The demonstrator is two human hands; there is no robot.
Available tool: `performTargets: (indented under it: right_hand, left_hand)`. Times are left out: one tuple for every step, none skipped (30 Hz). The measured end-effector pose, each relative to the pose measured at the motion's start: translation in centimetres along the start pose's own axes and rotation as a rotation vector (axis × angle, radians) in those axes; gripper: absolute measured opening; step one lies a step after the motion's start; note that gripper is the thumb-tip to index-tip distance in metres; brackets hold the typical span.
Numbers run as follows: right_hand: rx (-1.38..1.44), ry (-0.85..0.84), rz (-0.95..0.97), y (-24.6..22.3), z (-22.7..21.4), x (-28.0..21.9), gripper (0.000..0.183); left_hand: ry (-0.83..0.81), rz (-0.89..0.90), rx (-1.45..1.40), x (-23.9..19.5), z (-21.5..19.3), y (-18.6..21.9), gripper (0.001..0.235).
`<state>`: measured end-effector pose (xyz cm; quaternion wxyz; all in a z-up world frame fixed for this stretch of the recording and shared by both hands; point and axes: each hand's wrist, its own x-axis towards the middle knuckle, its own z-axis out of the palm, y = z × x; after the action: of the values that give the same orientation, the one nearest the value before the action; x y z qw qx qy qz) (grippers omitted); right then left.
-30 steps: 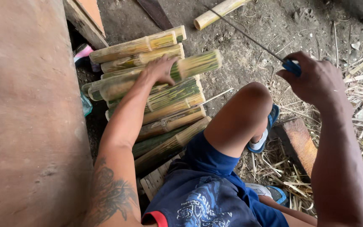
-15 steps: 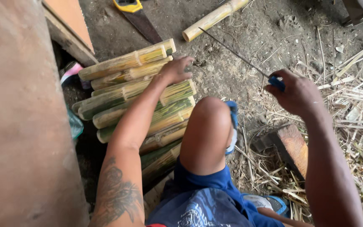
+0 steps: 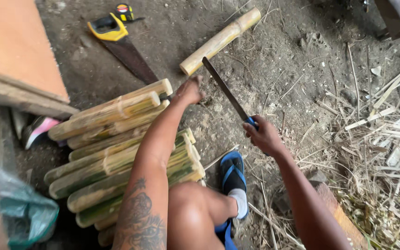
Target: The person sits cross-legged on the ground and uses a knife to shave the outer layer off bamboo poles. They hold each pole with one hand and scrape the surface with the knife, rotating the pole to remove the green skin. Finished poles are placed in a nearby stack.
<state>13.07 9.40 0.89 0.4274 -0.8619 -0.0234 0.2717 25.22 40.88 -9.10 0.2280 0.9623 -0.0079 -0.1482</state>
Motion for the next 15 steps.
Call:
performTargets:
  right_hand:
    - [0.029, -0.018, 0.036, 0.2, 0.3, 1.1, 0.035]
    - [0.061, -0.033, 0.075, 0.4, 0.7, 2.2, 0.034]
    - [0.058, -0.018, 0.081, 0.6, 0.9, 3.3, 0.033]
    - [0.056, -0.007, 0.094, 1.2, 1.3, 3.9, 0.033]
    - [0.055, 0.004, 0.106, 1.7, 1.8, 4.6, 0.033]
    - [0.105, -0.003, 0.128, 2.1, 2.2, 5.3, 0.031]
    - [0.156, -0.009, 0.149, 2.6, 2.7, 5.7, 0.030]
    - [0.205, -0.005, 0.156, 2.9, 2.9, 6.4, 0.029]
    - [0.221, 0.002, 0.171, 3.1, 3.3, 6.8, 0.029]
    - [0.236, 0.014, 0.179, 3.3, 3.7, 7.2, 0.029]
    - [0.252, 0.026, 0.187, 3.4, 4.0, 7.2, 0.029]
    - [0.306, 0.039, 0.177, 3.4, 4.5, 7.3, 0.030]
    - [0.361, 0.052, 0.167, 3.3, 5.0, 7.3, 0.031]
    - [0.415, 0.067, 0.150, 3.1, 5.3, 7.6, 0.032]
    - [0.408, 0.066, 0.171, 2.8, 5.7, 7.9, 0.032]
  left_hand:
    - [0.004, -0.055, 0.017, 1.2, 0.1, -0.6, 0.074]
    - [0.005, -0.106, 0.036, 2.4, 0.2, -1.3, 0.080]
    - [0.007, -0.157, 0.057, 3.7, 0.4, -2.0, 0.086]
    - [0.018, -0.155, 0.091, 4.8, 0.7, -2.8, 0.091]
    - [0.028, -0.153, 0.126, 6.2, 0.9, -3.6, 0.096]
    - [0.044, -0.151, 0.157, 7.5, 1.3, -4.4, 0.101]
    - [0.096, -0.127, 0.194, 8.2, 2.1, -5.1, 0.105]
    - [0.164, -0.097, 0.233, 9.3, 2.3, -5.7, 0.110]
    - [0.232, -0.067, 0.271, 10.2, 2.8, -6.1, 0.115]
    - [0.207, -0.140, 0.199, 11.1, 3.2, -6.3, 0.118]
    - [0.180, -0.213, 0.128, 11.5, 3.9, -6.5, 0.120]
    - [0.158, -0.287, 0.057, 11.8, 4.4, -6.9, 0.123]
    - [0.185, -0.290, 0.079, 11.8, 5.2, -7.1, 0.110]
    - [0.219, -0.291, 0.101, 12.0, 5.7, -7.3, 0.099]
    - [0.246, -0.315, 0.115, 12.0, 6.4, -7.1, 0.099]
